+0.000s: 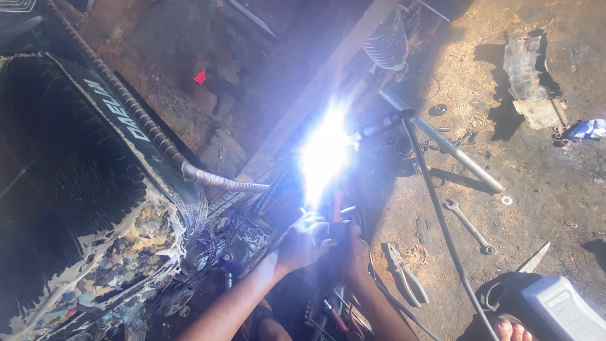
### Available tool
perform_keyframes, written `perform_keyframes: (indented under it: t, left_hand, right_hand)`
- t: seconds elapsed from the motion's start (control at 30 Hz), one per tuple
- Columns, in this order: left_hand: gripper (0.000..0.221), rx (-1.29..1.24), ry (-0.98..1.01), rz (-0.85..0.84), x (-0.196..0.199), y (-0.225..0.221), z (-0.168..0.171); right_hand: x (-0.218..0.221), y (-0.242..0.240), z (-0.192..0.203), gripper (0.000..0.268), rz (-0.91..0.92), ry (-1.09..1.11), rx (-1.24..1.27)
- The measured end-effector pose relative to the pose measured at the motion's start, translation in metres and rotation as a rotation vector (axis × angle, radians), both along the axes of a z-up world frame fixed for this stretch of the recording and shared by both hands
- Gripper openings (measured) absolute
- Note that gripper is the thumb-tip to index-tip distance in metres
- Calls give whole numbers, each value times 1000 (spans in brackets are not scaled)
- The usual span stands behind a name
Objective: Welding a component onto the lower frame of a motorcycle near the kickstand.
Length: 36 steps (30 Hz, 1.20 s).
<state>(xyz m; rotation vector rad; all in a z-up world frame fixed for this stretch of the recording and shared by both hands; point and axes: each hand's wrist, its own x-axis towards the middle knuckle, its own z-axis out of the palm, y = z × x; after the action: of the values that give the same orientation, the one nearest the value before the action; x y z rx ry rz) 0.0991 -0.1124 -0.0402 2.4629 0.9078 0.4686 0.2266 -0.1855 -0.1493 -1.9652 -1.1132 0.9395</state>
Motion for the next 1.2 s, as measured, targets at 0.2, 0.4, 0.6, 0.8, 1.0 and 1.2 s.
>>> perform_keyframes:
  t: [0.2, 0.4, 0.6, 0.8, 1.0, 1.2]
  left_hand:
    - [38, -37, -84, -34, -7, 2, -23]
    - [36, -165, -4, 23, 3, 0, 5]
    - [33, -145, -1, 31, 3, 2, -1]
    - [35, -88, -27, -28, 7, -1, 25]
    - [36, -44, -42, -3, 5, 0, 12]
    - [37, 189, -53, -67, 8, 0, 22]
  right_hand:
    - [0, 2, 7, 50, 7, 6, -23]
    - [2, 2, 5, 52, 30, -1, 8]
    - [6, 5, 21, 55, 30, 41, 15]
    - [4, 8, 16, 52, 16, 11, -43]
    - [6, 10, 24, 54, 50, 6, -103]
    - [7, 10, 26, 55, 24, 9, -33]
